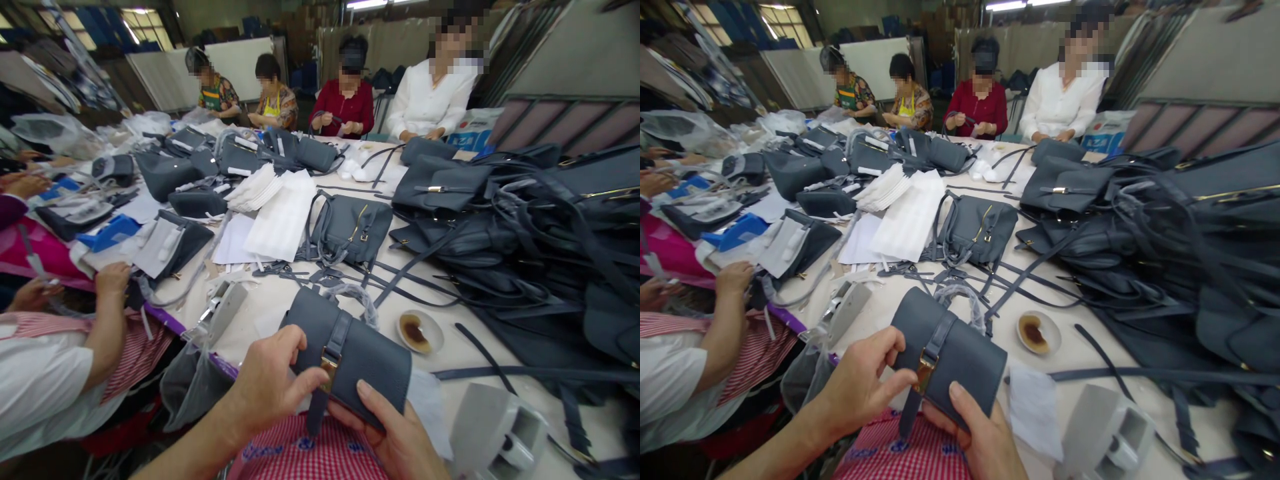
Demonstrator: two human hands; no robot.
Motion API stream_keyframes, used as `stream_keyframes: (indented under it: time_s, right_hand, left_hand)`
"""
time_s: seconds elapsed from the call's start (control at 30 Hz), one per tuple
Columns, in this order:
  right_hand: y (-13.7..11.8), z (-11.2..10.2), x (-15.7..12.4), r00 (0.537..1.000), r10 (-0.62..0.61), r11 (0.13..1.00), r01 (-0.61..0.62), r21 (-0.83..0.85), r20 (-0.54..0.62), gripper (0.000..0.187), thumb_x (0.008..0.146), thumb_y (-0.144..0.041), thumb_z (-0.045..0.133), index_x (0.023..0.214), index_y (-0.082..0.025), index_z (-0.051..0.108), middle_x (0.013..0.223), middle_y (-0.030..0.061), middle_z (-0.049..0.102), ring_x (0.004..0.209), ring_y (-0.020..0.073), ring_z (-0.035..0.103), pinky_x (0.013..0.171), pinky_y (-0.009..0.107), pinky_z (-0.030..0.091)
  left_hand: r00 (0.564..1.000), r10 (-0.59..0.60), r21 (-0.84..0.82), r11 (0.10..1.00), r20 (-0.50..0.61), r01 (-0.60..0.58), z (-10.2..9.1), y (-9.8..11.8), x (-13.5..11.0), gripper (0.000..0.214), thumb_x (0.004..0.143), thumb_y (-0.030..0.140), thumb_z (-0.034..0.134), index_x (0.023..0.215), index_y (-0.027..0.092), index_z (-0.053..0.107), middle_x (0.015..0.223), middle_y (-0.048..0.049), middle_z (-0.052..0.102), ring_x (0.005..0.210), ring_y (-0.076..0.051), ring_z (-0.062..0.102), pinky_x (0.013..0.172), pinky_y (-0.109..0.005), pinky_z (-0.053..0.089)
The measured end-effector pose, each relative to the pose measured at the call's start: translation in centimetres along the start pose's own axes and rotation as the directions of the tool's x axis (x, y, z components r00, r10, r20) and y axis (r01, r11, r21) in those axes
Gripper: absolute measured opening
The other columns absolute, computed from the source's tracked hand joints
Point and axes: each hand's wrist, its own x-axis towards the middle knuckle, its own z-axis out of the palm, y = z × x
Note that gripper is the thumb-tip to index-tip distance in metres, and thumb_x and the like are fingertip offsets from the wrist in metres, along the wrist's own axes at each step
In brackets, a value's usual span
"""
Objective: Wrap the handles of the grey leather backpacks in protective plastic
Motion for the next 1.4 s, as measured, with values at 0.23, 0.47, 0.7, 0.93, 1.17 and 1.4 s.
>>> stream_keyframes:
  time_s: [0.23, 0.47, 0.7, 0.93, 1.17, 1.4]
  right_hand:
    - [0.4, -0.5, 0.4, 0.998, -0.012, 1.000, 0.013, -0.023, 0.064, 0.073, 0.064, -0.043, 0.083, 0.130, -0.022, 0.059, 0.109, 0.0109, 0.075, 0.099, 0.0331, 0.069, 0.088, 0.047, 0.055]
    - [0.3, -0.7, 0.6, 0.994, -0.013, 0.998, 0.006, 0.061, 0.106, 0.076, 0.065, -0.040, 0.083, 0.133, -0.021, 0.055, 0.105, 0.0118, 0.076, 0.096, 0.0317, 0.070, 0.087, 0.047, 0.055]
    - [-0.2, -0.2, 0.5, 0.994, -0.003, 0.997, -0.006, 0.081, 0.113, 0.073, 0.063, -0.040, 0.085, 0.129, -0.020, 0.060, 0.100, 0.0122, 0.077, 0.096, 0.0322, 0.070, 0.090, 0.048, 0.053]
    - [-0.2, -0.3, 0.9, 0.996, -0.027, 0.997, 0.020, 0.079, 0.087, 0.075, 0.064, -0.041, 0.084, 0.131, -0.020, 0.057, 0.104, 0.0127, 0.076, 0.090, 0.0324, 0.072, 0.082, 0.050, 0.057]
    - [-0.3, -0.4, 0.9, 0.999, -0.014, 0.998, 0.011, 0.061, 0.053, 0.077, 0.064, -0.036, 0.085, 0.133, -0.021, 0.054, 0.100, 0.0109, 0.077, 0.086, 0.0302, 0.072, 0.082, 0.046, 0.056]
    - [-0.2, -0.4, 0.9, 0.999, -0.033, 0.997, 0.031, 0.072, 0.037, 0.075, 0.060, -0.035, 0.087, 0.128, -0.019, 0.060, 0.097, 0.0108, 0.077, 0.092, 0.0327, 0.071, 0.085, 0.049, 0.055]
  left_hand:
    - [0.923, -0.310, 0.056, 0.951, 0.230, 0.306, 0.9, 2.3, 0.9, 0.050, 0.060, 0.057, 0.076, 0.066, 0.021, 0.042, 0.056, 0.0070, 0.047, 0.050, -0.011, 0.040, 0.050, -0.025, 0.021]
    - [0.797, -0.254, -0.404, 0.754, 0.548, 0.518, 0.8, 0.4, 2.5, 0.045, 0.057, 0.037, 0.081, 0.060, 0.021, 0.038, 0.050, 0.0103, 0.043, 0.045, -0.008, 0.043, 0.040, -0.019, 0.026]
    - [0.683, -0.130, -0.575, 0.442, 0.719, 0.689, 1.8, -0.9, 2.7, 0.036, 0.060, 0.024, 0.073, 0.063, 0.021, 0.038, 0.046, 0.0090, 0.056, 0.033, -0.007, 0.049, 0.032, -0.014, 0.036]
    - [0.690, -0.038, -0.618, 0.411, 0.723, 0.670, 2.1, -1.9, 2.9, 0.031, 0.067, 0.028, 0.072, 0.067, 0.020, 0.042, 0.043, 0.0078, 0.056, 0.034, -0.007, 0.050, 0.034, -0.012, 0.035]
    - [0.730, 0.003, -0.654, 0.447, 0.683, 0.610, 1.7, -1.7, 2.7, 0.027, 0.075, 0.036, 0.065, 0.077, 0.020, 0.043, 0.048, 0.0083, 0.056, 0.035, -0.007, 0.048, 0.036, -0.015, 0.035]
    - [0.734, -0.162, -0.583, 0.508, 0.659, 0.635, 2.6, -1.7, 2.5, 0.036, 0.062, 0.028, 0.077, 0.071, 0.020, 0.043, 0.050, 0.0074, 0.059, 0.033, -0.007, 0.048, 0.034, -0.015, 0.033]
